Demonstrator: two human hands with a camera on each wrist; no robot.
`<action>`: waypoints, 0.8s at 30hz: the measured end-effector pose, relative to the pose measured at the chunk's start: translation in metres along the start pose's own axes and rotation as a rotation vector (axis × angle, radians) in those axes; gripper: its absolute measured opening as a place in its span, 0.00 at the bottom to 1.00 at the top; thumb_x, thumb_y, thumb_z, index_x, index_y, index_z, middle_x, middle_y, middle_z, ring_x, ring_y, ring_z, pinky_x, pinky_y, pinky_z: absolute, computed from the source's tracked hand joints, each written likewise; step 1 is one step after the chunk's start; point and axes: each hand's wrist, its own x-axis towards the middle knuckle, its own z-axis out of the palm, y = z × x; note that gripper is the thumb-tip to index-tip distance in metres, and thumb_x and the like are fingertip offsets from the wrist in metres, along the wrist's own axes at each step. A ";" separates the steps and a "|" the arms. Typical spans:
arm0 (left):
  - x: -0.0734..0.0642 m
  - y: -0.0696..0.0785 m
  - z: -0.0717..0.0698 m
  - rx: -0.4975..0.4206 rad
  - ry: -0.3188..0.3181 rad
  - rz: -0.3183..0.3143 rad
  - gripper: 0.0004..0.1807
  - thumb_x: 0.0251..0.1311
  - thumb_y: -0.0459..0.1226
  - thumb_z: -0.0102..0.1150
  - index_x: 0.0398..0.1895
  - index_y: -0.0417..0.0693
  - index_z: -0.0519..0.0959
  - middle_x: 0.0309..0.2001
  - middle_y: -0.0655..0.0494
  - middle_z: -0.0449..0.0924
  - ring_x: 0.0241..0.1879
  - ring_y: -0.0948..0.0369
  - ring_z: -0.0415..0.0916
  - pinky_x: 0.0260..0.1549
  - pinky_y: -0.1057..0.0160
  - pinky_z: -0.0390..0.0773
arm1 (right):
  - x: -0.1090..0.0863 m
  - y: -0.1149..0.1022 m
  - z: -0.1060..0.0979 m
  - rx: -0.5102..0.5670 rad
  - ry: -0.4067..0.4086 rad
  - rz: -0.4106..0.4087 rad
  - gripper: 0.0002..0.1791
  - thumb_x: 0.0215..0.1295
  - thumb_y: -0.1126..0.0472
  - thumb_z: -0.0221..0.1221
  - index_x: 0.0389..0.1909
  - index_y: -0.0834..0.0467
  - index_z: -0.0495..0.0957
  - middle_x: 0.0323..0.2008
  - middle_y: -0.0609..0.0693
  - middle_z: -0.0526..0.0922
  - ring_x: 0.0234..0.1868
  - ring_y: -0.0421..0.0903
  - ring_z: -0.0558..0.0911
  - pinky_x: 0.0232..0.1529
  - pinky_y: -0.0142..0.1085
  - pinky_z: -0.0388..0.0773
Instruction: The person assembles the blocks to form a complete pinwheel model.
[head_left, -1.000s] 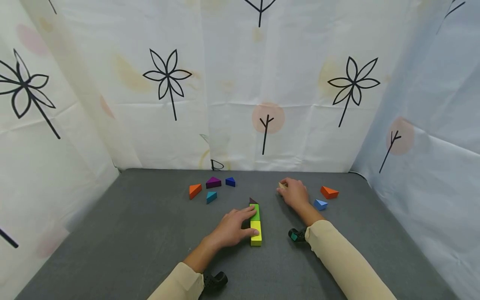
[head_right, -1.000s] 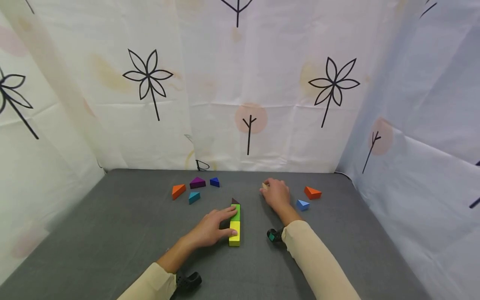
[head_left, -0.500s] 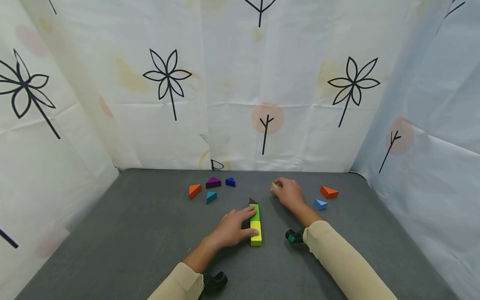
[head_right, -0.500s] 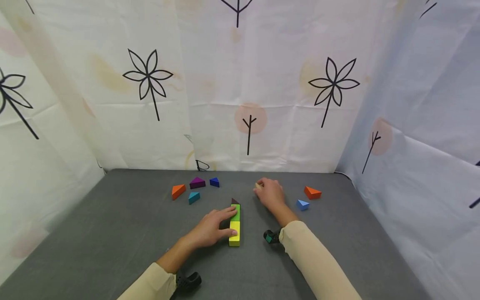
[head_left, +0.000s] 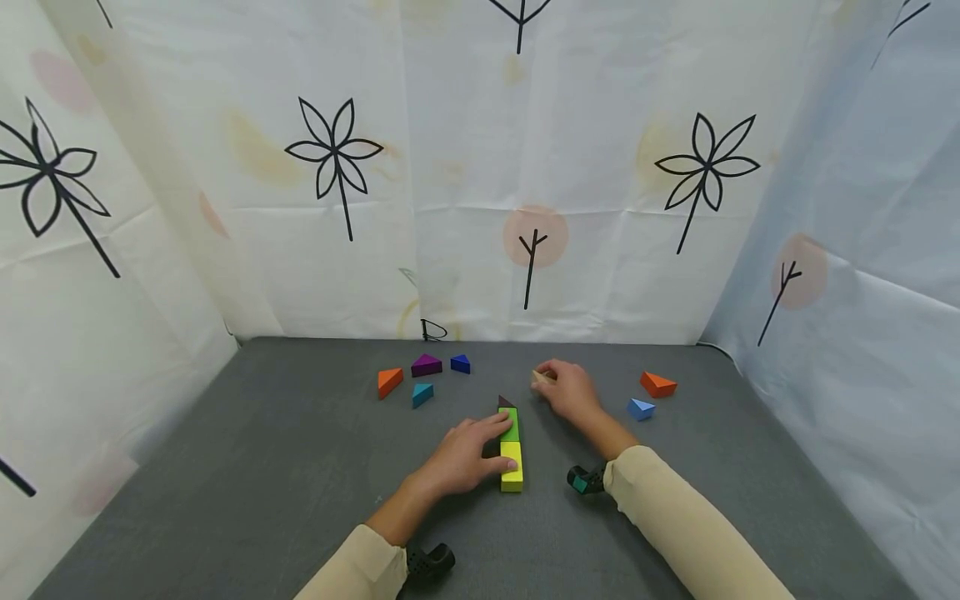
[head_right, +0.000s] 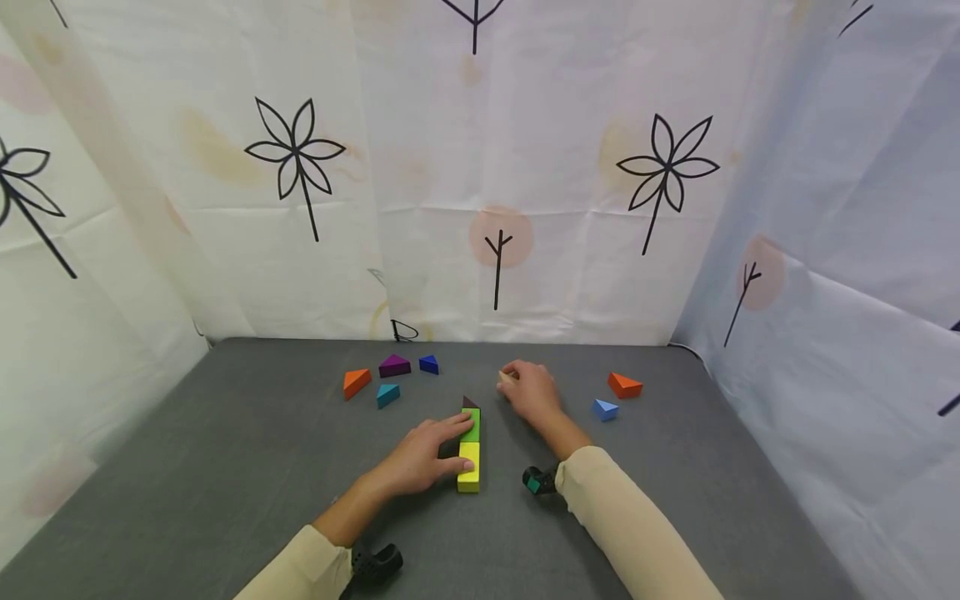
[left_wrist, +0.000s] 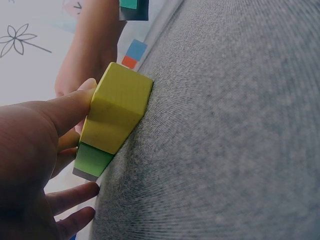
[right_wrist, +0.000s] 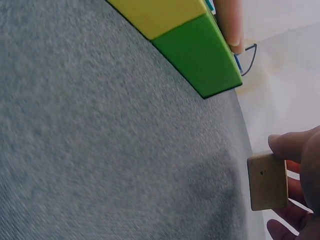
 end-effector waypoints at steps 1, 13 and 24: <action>0.000 0.000 0.000 0.000 0.001 0.002 0.36 0.61 0.56 0.60 0.72 0.58 0.66 0.72 0.63 0.60 0.64 0.50 0.63 0.60 0.40 0.60 | 0.000 -0.001 0.000 0.002 0.000 -0.008 0.17 0.63 0.57 0.66 0.50 0.60 0.81 0.44 0.57 0.83 0.41 0.54 0.79 0.41 0.49 0.74; 0.001 -0.001 0.000 0.002 -0.007 0.001 0.36 0.61 0.57 0.59 0.72 0.58 0.66 0.72 0.63 0.60 0.64 0.50 0.63 0.59 0.41 0.60 | -0.005 -0.008 0.008 0.069 -0.032 -0.033 0.15 0.62 0.59 0.67 0.48 0.59 0.82 0.43 0.55 0.83 0.39 0.52 0.79 0.40 0.48 0.75; 0.000 -0.001 -0.001 -0.003 -0.009 0.007 0.36 0.62 0.56 0.59 0.72 0.58 0.66 0.72 0.63 0.59 0.64 0.51 0.64 0.59 0.41 0.61 | -0.006 -0.012 0.015 0.092 -0.063 -0.038 0.15 0.62 0.58 0.67 0.48 0.58 0.82 0.43 0.54 0.83 0.40 0.51 0.80 0.41 0.47 0.76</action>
